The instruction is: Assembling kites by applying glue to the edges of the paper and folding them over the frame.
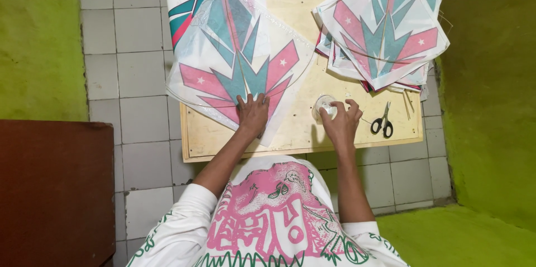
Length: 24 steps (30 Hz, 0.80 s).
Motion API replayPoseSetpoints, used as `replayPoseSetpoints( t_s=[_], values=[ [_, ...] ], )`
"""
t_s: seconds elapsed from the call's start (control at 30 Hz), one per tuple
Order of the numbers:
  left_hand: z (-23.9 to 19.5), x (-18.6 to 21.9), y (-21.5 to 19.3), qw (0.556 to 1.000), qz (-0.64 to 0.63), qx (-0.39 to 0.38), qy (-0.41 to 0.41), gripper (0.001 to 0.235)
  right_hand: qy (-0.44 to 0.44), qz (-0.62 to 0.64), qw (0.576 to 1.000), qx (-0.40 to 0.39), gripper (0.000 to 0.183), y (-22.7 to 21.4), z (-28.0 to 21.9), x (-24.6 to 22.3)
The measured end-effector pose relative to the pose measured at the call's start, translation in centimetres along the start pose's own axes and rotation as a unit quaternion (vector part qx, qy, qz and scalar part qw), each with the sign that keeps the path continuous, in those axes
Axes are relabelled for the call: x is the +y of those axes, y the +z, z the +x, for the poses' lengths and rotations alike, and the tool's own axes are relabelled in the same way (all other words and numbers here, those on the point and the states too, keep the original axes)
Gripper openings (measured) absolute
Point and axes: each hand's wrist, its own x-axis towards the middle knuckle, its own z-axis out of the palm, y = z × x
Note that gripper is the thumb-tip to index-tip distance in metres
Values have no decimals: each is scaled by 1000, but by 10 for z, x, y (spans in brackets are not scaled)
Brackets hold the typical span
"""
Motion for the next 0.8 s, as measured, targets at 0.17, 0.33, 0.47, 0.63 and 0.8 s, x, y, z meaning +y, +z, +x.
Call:
replayPoseSetpoints(
  t_s=[0.17,0.33,0.47,0.63,0.8],
  values=[
    [-2,5,-30,1000,-9,-12,1,41,9,-38,990,-133,63,31,27,37],
    [4,1,-14,999,-12,-37,-10,40,9,-65,985,-162,62,38,36,34],
    [10,-7,17,1000,-17,-24,-4,39,26,-70,981,-181,66,46,39,36],
    [7,-6,15,1000,-18,-1,3,36,44,-63,979,-191,62,46,40,37],
    [6,-5,12,1000,-14,-20,-4,39,20,-21,986,-164,65,42,39,37]
  ],
)
